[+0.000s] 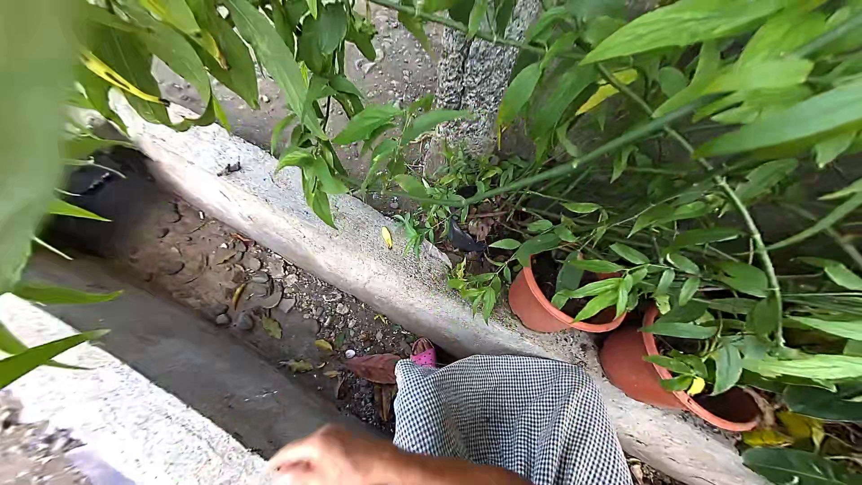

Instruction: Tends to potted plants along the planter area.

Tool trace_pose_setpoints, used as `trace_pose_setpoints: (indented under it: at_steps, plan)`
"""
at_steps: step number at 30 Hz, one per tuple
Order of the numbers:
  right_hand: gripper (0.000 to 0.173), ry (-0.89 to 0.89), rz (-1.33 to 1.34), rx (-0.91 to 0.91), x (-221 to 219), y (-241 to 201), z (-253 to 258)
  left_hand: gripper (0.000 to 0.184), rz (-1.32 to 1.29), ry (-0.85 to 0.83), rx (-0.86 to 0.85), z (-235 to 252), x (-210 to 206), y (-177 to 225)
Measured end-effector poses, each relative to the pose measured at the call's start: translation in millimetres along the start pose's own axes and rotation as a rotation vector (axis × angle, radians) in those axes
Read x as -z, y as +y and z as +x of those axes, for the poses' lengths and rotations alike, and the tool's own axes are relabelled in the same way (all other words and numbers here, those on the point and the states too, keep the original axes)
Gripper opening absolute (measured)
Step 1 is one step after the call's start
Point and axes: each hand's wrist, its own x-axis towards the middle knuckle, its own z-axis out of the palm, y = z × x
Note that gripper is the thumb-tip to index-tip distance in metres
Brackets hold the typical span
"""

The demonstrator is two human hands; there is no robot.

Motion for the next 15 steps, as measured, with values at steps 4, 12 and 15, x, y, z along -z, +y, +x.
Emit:
trace_pose_setpoints:
  at_steps: [4,12,15]
  plan:
    - [0.03,0.613,0.105,-0.289,135,13,-51,0.032,0.133,-0.135,-0.114,3,4,-7]
    - [0.032,1.154,-0.22,-0.209,270,29,-103,0.031,0.156,-0.136,-0.082,6,-2,-9]
    - [0.037,1.091,-0.44,-0.41,313,40,-94,0.031,0.156,-0.134,-0.074,3,-1,-7]
